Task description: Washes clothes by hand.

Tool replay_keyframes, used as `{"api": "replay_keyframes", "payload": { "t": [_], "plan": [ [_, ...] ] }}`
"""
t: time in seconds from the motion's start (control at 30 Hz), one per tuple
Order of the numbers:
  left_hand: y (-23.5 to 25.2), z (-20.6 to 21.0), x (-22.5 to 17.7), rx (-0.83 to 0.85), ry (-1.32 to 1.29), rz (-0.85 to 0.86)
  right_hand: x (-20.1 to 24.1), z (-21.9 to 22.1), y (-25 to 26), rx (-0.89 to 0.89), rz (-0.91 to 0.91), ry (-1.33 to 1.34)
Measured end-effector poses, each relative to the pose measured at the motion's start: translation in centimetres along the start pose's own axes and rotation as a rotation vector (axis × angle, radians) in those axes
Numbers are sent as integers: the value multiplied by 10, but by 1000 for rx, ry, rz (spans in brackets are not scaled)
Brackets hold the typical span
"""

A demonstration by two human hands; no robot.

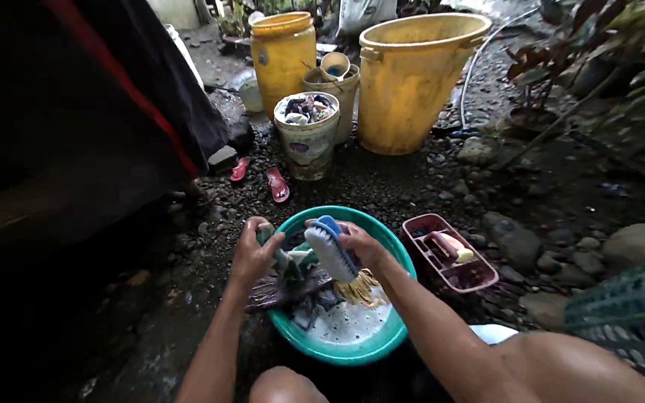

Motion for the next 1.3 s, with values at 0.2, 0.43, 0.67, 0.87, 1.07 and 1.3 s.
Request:
{"api": "replay_keyframes", "payload": {
  "t": [0.2,0.43,0.67,0.87,1.07,1.3],
  "plan": [
    [-8,12,-81,20,-81,35,5,34,-54,-40,38,-282],
    [-31,-5,-125,255,128,249,119,-7,-74,-298,-212,18],
    [-42,-55,-136,60,385,323,229,16,-109,-238,-499,-59],
    [-59,-111,-148,-195,-196,462,260,-8,-135,-354,-749,-1],
    [-35,-57,-61,-242,-404,308,119,-73,-79,-450,-419,19],
    [-32,72,224,222,419,-507,-174,-207,-80,-1267,448,-538]
  ]
}}
Point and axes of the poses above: each hand's wrist, its own y-axis towards the middle knuckle, its own z-axis out of the palm, x = y × z, the point moved 9 cm from there along y, towards the middle knuckle, and after that the axes turned 12 degrees about -x, right-handed, at the moved point
